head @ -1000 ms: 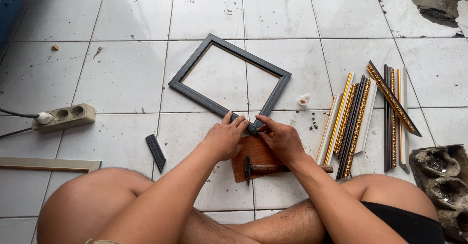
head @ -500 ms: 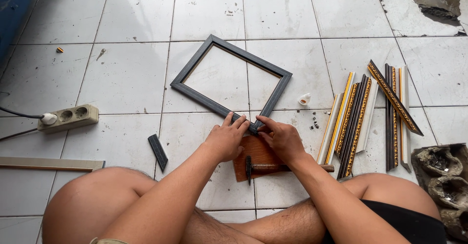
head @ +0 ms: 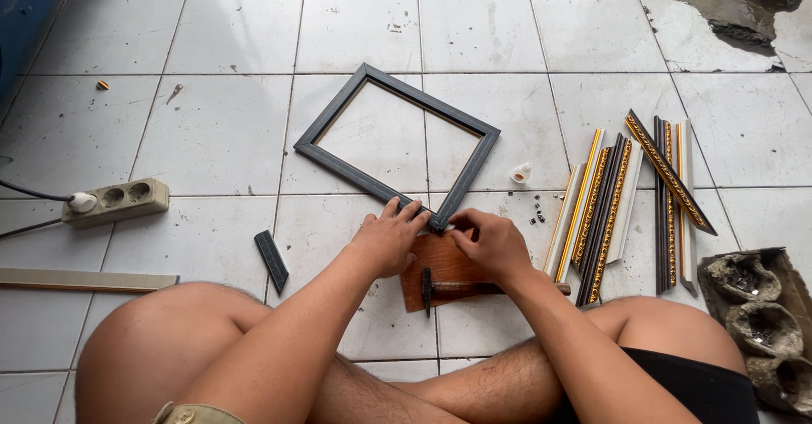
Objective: Assembling a picture frame by nailing the corners together while sitting on the floor.
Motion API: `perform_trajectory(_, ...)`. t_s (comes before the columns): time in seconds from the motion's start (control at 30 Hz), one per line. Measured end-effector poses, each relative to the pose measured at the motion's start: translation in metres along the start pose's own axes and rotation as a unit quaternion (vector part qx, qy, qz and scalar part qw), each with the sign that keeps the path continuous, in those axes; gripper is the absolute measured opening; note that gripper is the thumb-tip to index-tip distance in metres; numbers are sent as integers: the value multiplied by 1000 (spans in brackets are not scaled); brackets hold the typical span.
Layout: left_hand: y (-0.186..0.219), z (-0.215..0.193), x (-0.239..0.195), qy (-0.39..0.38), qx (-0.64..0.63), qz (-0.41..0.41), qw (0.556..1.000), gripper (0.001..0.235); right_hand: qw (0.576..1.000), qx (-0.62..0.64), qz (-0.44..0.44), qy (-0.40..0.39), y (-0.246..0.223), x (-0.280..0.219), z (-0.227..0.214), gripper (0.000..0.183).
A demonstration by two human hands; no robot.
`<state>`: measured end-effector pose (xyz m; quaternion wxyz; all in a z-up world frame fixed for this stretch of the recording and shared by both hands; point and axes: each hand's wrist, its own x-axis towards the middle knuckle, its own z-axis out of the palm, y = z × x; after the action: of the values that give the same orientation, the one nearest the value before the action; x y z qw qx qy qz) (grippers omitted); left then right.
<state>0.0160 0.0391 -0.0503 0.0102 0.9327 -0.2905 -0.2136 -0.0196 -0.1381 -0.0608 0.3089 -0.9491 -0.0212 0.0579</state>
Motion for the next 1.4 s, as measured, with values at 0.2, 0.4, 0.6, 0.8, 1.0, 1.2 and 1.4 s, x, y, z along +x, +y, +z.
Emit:
perform_trajectory(0.2, 0, 3, -2, -5, 7, -2, 1000, 65, 962, -206, -62, -171, -15, -27, 1, 38)
perform_trajectory(0.4, 2, -2, -12, 7, 21, 0, 1000, 59, 985, -118, -18, -121, -28, -41, -11, 23)
perform_trajectory(0.6, -1, 21, -1, 20, 67, -6, 998, 60, 998, -30, 44, 42, -14, -36, -13, 20)
perform_trajectory(0.8, 6, 25, -2, -34, 49, -42, 997, 60, 993, -86, -7, 81, -10, -34, -3, 31)
perform_trajectory(1.0, 4, 31, 0, -35, 31, -48, 998, 59, 987, -149, -20, 61, -8, -31, 7, 35)
perform_trajectory(1.2, 6, 27, -2, -40, 34, -49, 997, 61, 988, -145, -14, 42, -17, -32, 5, 38)
perform_trajectory(1.4, 4, 30, 0, -35, 28, -49, 998, 60, 990, -136, 16, 22, -27, -32, -3, 36)
